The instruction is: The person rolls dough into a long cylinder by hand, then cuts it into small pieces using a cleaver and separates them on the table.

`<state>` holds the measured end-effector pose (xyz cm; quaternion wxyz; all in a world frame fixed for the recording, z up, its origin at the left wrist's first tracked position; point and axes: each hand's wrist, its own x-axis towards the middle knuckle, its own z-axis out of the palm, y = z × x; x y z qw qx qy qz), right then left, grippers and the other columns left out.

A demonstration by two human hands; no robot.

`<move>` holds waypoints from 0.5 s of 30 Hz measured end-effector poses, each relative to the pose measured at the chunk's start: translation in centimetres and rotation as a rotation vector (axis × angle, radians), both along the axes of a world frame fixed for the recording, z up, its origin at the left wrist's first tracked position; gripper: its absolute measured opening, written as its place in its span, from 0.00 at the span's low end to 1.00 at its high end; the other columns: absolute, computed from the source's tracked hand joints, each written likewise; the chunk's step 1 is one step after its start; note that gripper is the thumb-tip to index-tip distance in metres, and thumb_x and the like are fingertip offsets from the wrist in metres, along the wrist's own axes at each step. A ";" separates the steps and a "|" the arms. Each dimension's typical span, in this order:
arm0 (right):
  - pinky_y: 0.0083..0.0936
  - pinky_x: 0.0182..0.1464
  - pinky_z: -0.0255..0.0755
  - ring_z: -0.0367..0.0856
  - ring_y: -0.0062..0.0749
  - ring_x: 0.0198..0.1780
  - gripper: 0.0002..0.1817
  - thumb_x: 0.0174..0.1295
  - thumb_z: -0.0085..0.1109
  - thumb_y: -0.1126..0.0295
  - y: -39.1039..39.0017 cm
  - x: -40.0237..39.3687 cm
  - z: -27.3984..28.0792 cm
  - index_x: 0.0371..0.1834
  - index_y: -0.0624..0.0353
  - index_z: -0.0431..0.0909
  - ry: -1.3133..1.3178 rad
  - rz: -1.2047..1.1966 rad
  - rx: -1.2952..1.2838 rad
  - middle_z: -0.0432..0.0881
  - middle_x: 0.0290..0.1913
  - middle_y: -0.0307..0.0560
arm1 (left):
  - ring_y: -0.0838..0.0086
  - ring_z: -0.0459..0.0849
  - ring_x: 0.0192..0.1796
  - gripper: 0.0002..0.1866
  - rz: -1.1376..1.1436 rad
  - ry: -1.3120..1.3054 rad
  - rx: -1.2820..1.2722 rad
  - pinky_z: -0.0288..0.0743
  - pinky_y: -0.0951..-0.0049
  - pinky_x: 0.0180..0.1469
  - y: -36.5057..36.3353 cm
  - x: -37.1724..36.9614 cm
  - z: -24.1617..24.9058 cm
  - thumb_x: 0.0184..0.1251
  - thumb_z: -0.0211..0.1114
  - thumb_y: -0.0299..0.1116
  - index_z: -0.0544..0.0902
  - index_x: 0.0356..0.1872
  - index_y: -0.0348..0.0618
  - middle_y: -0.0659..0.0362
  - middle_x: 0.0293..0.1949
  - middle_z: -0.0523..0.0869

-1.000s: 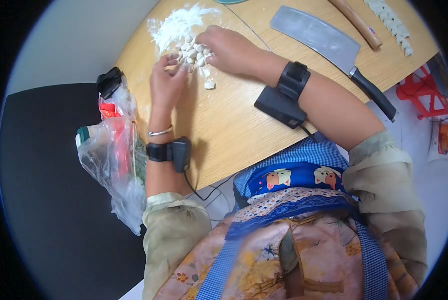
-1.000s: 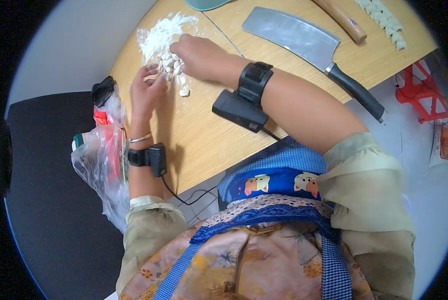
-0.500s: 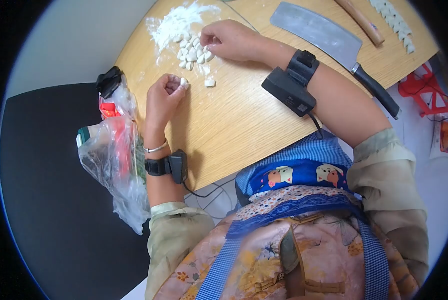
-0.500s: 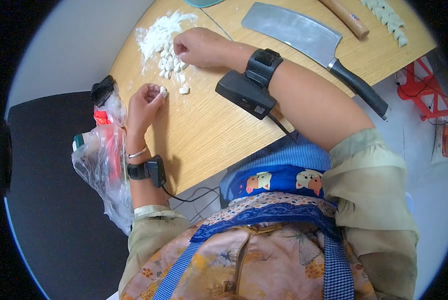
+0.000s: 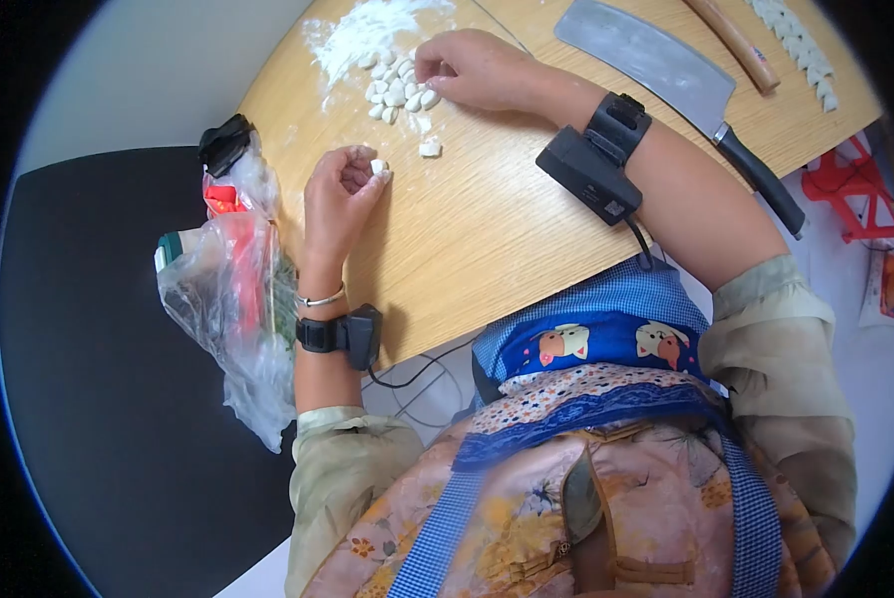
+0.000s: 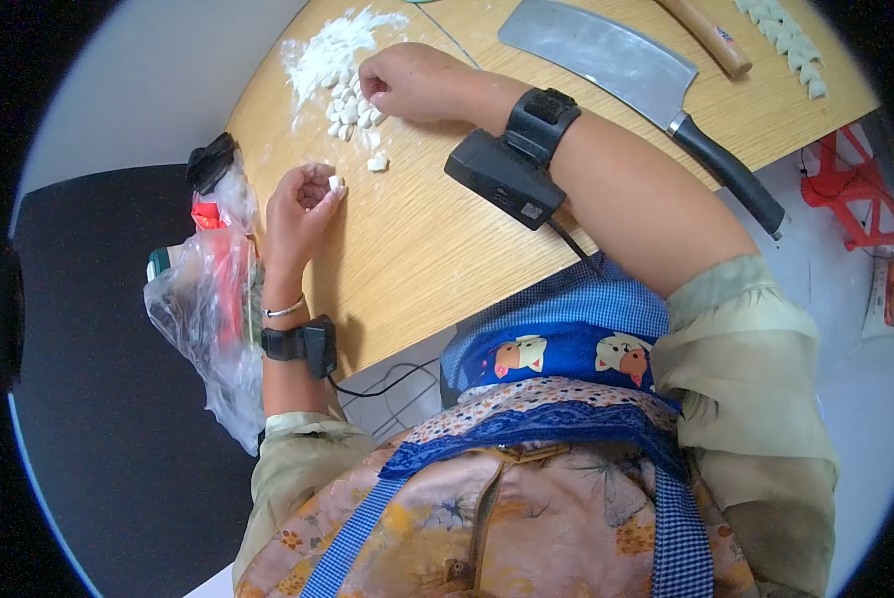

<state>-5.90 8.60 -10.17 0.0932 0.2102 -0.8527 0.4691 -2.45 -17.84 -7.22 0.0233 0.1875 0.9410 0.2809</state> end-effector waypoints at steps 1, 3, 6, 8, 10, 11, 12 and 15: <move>0.34 0.44 0.76 0.83 0.39 0.39 0.07 0.63 0.61 0.72 0.0 0.0 0.1 0.42 0.62 0.83 0.002 0.001 0.000 0.86 0.38 0.51 | 0.84 0.82 0.35 0.09 0.021 0.012 -0.032 0.79 0.80 0.42 0.0 0.0 0.0 0.66 0.72 0.25 0.86 0.45 0.34 0.65 0.34 0.86; 0.34 0.44 0.76 0.84 0.39 0.40 0.07 0.63 0.60 0.73 0.2 0.1 0.2 0.42 0.62 0.83 -0.042 0.025 0.017 0.86 0.38 0.51 | 0.84 0.83 0.36 0.09 0.034 0.000 -0.025 0.79 0.80 0.42 0.0 0.2 -0.1 0.66 0.72 0.26 0.86 0.45 0.34 0.64 0.35 0.86; 0.33 0.45 0.76 0.84 0.39 0.40 0.08 0.63 0.60 0.74 0.2 0.3 0.3 0.42 0.62 0.83 -0.023 0.026 0.031 0.86 0.38 0.52 | 0.83 0.84 0.36 0.10 0.049 -0.015 0.010 0.80 0.80 0.42 0.1 0.2 -0.1 0.66 0.73 0.26 0.86 0.45 0.35 0.63 0.36 0.87; 0.33 0.45 0.76 0.84 0.40 0.40 0.08 0.63 0.60 0.74 0.1 0.4 0.4 0.42 0.63 0.83 -0.027 0.021 0.034 0.86 0.38 0.52 | 0.83 0.84 0.36 0.10 0.052 -0.018 0.039 0.80 0.80 0.42 -0.1 0.2 -0.2 0.65 0.73 0.26 0.86 0.45 0.35 0.62 0.36 0.88; 0.33 0.46 0.76 0.84 0.40 0.40 0.08 0.62 0.59 0.74 0.1 0.4 0.3 0.42 0.63 0.83 -0.031 0.015 0.039 0.85 0.38 0.52 | 0.83 0.84 0.36 0.12 0.063 -0.065 -0.055 0.80 0.80 0.42 -0.1 0.3 0.2 0.65 0.73 0.26 0.85 0.47 0.35 0.64 0.34 0.87; 0.33 0.46 0.76 0.84 0.40 0.41 0.08 0.62 0.59 0.74 0.1 0.4 0.3 0.42 0.63 0.83 -0.024 0.015 0.038 0.85 0.38 0.52 | 0.83 0.84 0.36 0.12 0.061 -0.064 -0.054 0.80 0.80 0.42 0.0 0.4 0.3 0.65 0.73 0.26 0.85 0.47 0.35 0.64 0.34 0.87; 0.33 0.46 0.76 0.84 0.40 0.41 0.08 0.62 0.59 0.74 0.1 0.5 0.3 0.42 0.64 0.83 -0.019 0.015 0.036 0.85 0.38 0.53 | 0.83 0.84 0.36 0.13 0.034 -0.037 -0.042 0.80 0.80 0.42 0.0 0.4 0.2 0.65 0.74 0.27 0.84 0.48 0.35 0.64 0.33 0.87; 0.33 0.47 0.77 0.84 0.40 0.42 0.08 0.62 0.59 0.74 0.1 0.5 0.5 0.43 0.64 0.83 -0.044 0.017 0.065 0.85 0.39 0.53 | 0.80 0.81 0.31 0.15 0.027 0.011 -0.105 0.78 0.76 0.38 0.1 0.4 0.3 0.63 0.75 0.30 0.84 0.47 0.35 0.63 0.29 0.83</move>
